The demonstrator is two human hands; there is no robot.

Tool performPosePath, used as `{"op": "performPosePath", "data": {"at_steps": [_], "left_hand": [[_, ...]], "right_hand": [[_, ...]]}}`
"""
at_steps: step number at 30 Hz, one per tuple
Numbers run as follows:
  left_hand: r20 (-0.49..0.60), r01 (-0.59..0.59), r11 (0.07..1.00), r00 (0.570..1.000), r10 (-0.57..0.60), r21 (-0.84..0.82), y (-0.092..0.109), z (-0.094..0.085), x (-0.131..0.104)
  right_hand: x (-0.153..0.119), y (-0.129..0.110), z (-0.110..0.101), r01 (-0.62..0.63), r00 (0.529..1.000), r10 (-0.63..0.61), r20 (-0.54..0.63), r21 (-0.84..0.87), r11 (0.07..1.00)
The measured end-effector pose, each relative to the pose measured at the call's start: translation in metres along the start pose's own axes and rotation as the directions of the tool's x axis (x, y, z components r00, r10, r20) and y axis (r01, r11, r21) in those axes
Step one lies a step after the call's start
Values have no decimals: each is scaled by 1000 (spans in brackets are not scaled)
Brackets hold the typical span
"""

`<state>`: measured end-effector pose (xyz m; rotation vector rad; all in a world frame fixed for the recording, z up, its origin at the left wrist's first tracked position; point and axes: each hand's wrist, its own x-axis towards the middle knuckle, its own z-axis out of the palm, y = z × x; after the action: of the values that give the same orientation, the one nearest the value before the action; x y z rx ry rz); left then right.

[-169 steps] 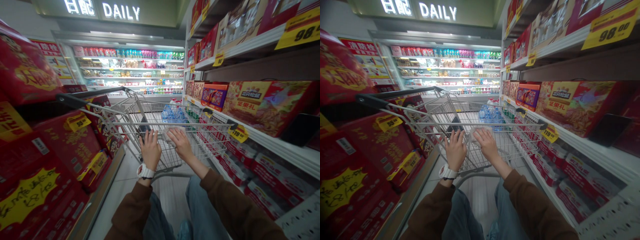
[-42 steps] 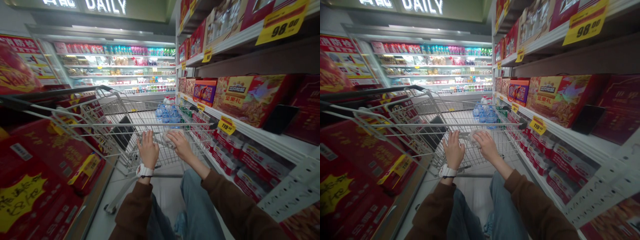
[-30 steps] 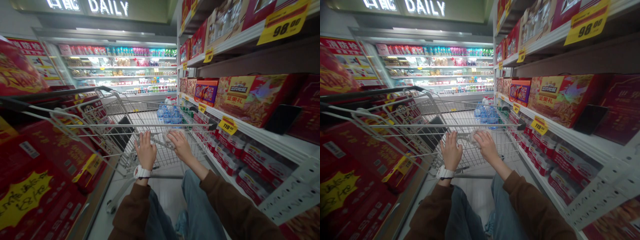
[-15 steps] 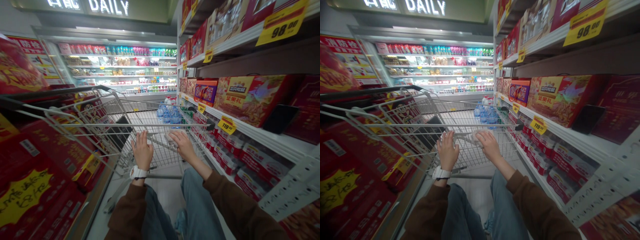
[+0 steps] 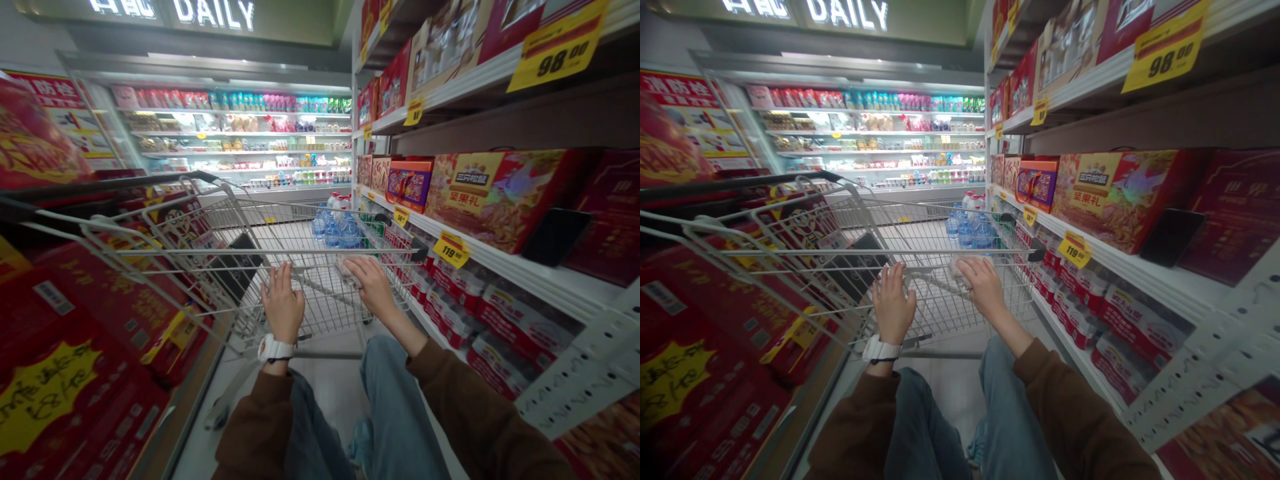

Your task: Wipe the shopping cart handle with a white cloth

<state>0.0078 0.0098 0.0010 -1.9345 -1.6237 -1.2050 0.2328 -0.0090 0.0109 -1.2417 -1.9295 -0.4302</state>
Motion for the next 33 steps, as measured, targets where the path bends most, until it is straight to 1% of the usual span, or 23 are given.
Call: {"op": "performPosePath", "data": {"at_steps": [2, 4, 7, 10, 14, 16, 20, 23, 26, 30, 33], "left_hand": [[-6, -10, 1000, 1000, 10, -3, -1, 1, 0], [-11, -14, 1000, 1000, 14, -6, -2, 2, -1], [-9, -16, 1000, 1000, 16, -1, -2, 2, -1], [2, -15, 1000, 1000, 15, 1, -2, 1, -1], [9, 6, 1000, 1000, -6, -7, 0, -1, -1], [8, 10, 1000, 1000, -10, -11, 0, -2, -1], [1, 12, 1000, 1000, -12, -13, 1, -1, -1], [7, 9, 1000, 1000, -9, -5, 1, 0, -2], [8, 3, 1000, 1000, -3, 2, 1, 0, -2], [6, 2, 1000, 1000, -2, 4, 0, 1, 0], [-17, 8, 1000, 1000, -8, 3, 6, 3, -3]], "right_hand": [[0, 2, 1, -13, 1000, 13, -27, -8, 1000], [-4, 4, 7, -14, 999, 14, -39, -15, 1000], [-14, 7, 15, 15, 1000, -15, -15, -6, 1000], [-18, 14, 10, 43, 999, -43, 23, 3, 999], [-14, 23, 0, -5, 1000, 4, -31, -22, 1000], [-14, 24, 1, -10, 999, 9, -38, -31, 999], [-20, 22, 5, 4, 1000, -4, -4, -17, 1000], [-17, 25, -4, 10, 1000, -10, 11, -8, 1000], [-13, 30, -11, 0, 1000, 0, -11, -35, 999], [-22, 33, -5, 17, 1000, -16, 9, -51, 999], [-32, 36, -3, 23, 999, -22, 27, -34, 999]]}}
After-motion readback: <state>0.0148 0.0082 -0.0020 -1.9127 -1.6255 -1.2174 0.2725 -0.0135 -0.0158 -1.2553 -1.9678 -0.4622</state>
